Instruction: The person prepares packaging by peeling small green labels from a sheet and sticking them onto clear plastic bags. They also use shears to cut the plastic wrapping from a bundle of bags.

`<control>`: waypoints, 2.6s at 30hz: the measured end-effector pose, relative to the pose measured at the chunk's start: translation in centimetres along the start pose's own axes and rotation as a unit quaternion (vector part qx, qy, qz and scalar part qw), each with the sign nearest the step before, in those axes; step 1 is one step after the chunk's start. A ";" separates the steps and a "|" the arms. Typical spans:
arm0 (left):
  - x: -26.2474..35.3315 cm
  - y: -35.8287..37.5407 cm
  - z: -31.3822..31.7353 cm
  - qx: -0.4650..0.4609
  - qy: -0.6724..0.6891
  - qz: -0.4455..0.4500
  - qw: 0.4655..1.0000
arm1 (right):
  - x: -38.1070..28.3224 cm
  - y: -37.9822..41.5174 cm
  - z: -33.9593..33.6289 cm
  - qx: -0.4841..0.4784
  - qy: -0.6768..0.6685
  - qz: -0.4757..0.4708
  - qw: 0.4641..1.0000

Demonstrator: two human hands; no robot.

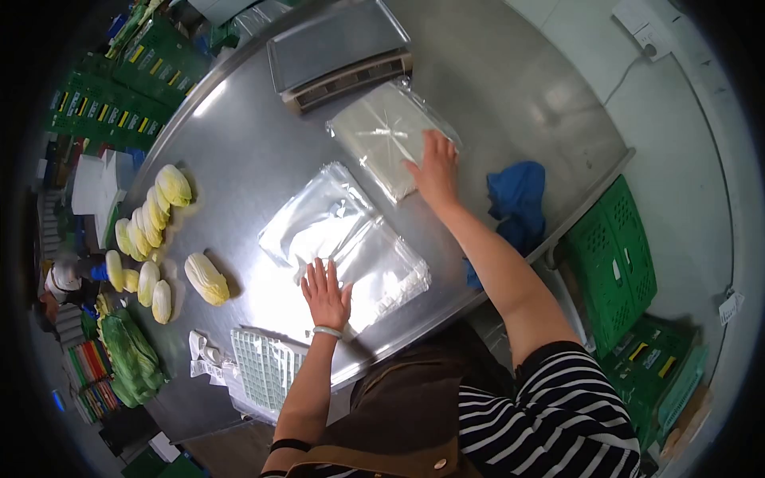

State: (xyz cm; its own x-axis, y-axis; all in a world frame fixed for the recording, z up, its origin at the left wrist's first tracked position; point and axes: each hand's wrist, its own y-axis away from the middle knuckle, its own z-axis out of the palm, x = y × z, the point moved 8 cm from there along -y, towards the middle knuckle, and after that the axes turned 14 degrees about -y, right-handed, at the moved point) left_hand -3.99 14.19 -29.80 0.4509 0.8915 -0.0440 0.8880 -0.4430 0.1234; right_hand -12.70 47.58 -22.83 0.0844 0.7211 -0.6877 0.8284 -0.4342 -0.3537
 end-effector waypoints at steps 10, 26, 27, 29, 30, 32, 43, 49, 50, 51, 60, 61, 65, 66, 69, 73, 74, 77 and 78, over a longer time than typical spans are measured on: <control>-2.0 -0.4 -0.1 0.012 0.058 -0.022 0.998 | 8.8 -5.6 -0.4 -0.128 -0.007 0.013 0.992; 8.6 -3.3 -5.6 -0.065 0.391 -0.031 0.918 | 3.3 11.3 -14.5 -0.158 -0.263 0.139 0.942; 11.9 -3.5 -5.1 -0.165 0.521 -0.043 0.837 | 2.9 12.6 -14.6 -0.179 -0.258 0.142 0.939; 19.5 -2.8 -8.3 -0.152 0.491 0.105 0.852 | 2.6 15.8 -14.9 -0.205 -0.321 0.245 0.892; 22.7 -1.8 -10.9 -0.097 0.421 0.192 0.881 | 2.5 17.6 -15.2 -0.254 -0.329 0.338 0.845; 26.7 0.7 -12.3 -0.041 0.328 0.283 0.901 | 3.2 20.1 -15.6 -0.291 -0.302 0.295 0.859; 29.2 2.6 -8.2 -0.087 0.187 0.374 0.904 | 7.2 16.2 -23.9 -0.148 0.119 -0.103 0.976; 29.3 3.0 -7.9 -0.122 0.161 0.383 0.901 | 10.9 14.3 -20.0 -0.322 0.072 -0.200 0.923; 29.2 3.3 -7.7 -0.125 0.159 0.389 0.899 | 11.0 13.4 -21.0 -0.267 0.032 -0.192 0.944; 29.2 3.7 -7.5 -0.139 0.131 0.402 0.896 | 12.3 12.6 -21.9 -0.216 -0.023 -0.096 0.971; 29.6 4.6 -7.2 -0.167 0.063 0.431 0.885 | 26.8 13.6 -27.2 0.077 -0.364 0.449 0.812; 29.6 4.4 -7.3 -0.170 0.055 0.432 0.884 | 26.0 12.5 -28.3 0.096 -0.335 0.393 0.851; 29.6 4.2 -7.3 -0.175 0.049 0.442 0.879 | 14.3 7.1 -29.4 0.066 -0.044 0.001 0.997; 29.7 4.2 -7.4 -0.173 0.045 0.444 0.878 | 12.3 6.9 -26.6 -0.037 -0.007 -0.060 0.997; 29.6 4.2 -7.4 -0.172 0.041 0.451 0.875 | 10.7 8.8 -18.3 -0.261 0.093 -0.139 0.951; 29.6 4.2 -7.9 -0.171 0.042 0.455 0.873 | 15.2 7.6 -14.6 -0.251 0.056 -0.070 0.964; 29.5 4.3 -8.1 -0.168 0.040 0.456 0.873 | 16.8 6.3 -16.7 -0.175 0.011 -0.017 0.984; 29.0 4.6 -7.2 -0.133 0.025 0.482 0.865 | 22.6 8.2 -20.6 -0.095 -0.010 0.129 0.987; 28.8 4.2 -6.8 -0.121 0.033 0.484 0.866 | 24.2 8.7 -21.3 -0.091 0.004 0.173 0.981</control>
State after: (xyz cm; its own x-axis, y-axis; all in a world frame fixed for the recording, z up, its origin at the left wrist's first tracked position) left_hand 12.13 38.65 -23.79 0.9600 0.1199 0.2529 0.0473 -0.9601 0.2755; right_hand 8.34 72.73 -29.00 0.3818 0.5514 -0.7418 0.8346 -0.5504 0.0204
